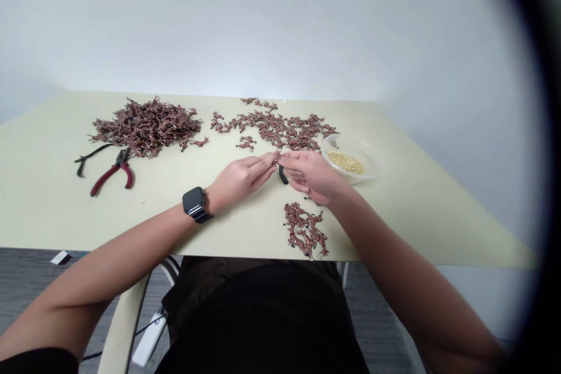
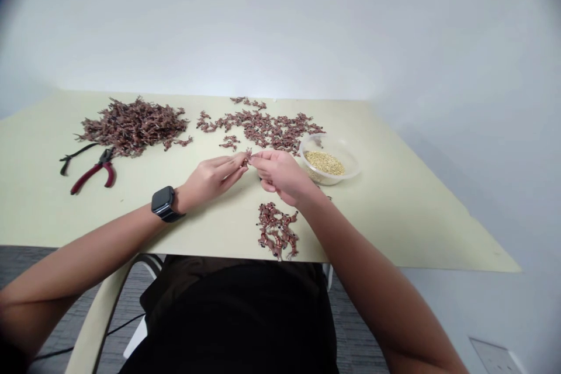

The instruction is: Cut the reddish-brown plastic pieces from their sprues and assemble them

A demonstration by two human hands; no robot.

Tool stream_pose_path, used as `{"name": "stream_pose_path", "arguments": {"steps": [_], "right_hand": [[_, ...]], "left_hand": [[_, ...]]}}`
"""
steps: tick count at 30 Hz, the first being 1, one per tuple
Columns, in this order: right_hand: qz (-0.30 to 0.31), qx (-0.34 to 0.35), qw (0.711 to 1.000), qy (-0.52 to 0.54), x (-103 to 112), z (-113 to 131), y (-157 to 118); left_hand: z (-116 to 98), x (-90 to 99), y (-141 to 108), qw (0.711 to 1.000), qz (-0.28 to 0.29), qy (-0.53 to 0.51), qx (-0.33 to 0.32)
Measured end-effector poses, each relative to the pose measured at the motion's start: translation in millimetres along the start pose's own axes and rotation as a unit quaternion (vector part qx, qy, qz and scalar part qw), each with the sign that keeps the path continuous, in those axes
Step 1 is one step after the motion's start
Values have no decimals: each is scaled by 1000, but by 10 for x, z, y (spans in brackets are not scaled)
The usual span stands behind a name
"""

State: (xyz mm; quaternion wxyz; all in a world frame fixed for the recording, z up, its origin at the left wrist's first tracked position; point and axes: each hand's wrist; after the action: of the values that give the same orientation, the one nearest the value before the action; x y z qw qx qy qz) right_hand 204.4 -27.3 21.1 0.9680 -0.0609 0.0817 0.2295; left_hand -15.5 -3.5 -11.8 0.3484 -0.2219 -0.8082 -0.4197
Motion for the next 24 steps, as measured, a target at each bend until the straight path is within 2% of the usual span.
{"name": "stream_pose_path", "arguments": {"steps": [3, 5, 6, 7, 9, 11, 13, 15, 17, 19, 21, 24], "right_hand": [[31, -21, 999, -4, 39, 34, -2], [-21, 6, 994, -111, 71, 14, 10], [-67, 31, 977, -200, 87, -13, 18], [-114, 54, 945, -301, 104, -51, 28], [-166, 76, 849, -495, 133, -149, 47], [-144, 51, 767, -623, 154, -250, 61], [-114, 25, 716, -688, 168, -309, 62], [-119, 24, 695, -709, 185, -291, 49], [-163, 53, 701, -692, 215, -203, 23], [-222, 107, 731, -637, 259, -89, -5], [-236, 140, 790, -548, 310, -8, -18], [-208, 102, 890, -392, 374, 0, 5]], "left_hand": [[-23, 39, 23, 1000, 6, -17, 11], [-60, 37, 50, 994, -12, -85, 67], [-71, 28, 66, 984, -24, -140, 106], [-73, 16, 84, 967, -35, -205, 144], [-40, -4, 118, 916, -56, -336, 210], [34, -8, 144, 859, -81, -428, 269], [116, 6, 159, 812, -106, -478, 317], [170, 31, 169, 787, -123, -503, 336], [181, 53, 173, 785, -124, -510, 330], [153, 60, 172, 801, -118, -495, 314], [106, 49, 166, 824, -114, -476, 286], [37, 16, 152, 837, -105, -482, 237]]}}
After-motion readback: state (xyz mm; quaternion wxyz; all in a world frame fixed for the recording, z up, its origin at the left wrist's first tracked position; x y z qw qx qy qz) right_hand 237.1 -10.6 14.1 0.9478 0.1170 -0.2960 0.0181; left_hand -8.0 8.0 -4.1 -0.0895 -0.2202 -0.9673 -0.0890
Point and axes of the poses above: each hand's wrist, its own y-axis towards the middle knuckle, its own x-axis out of the back of the hand, z = x × y, and after that the axes turned 7 degrees about z, right-handed
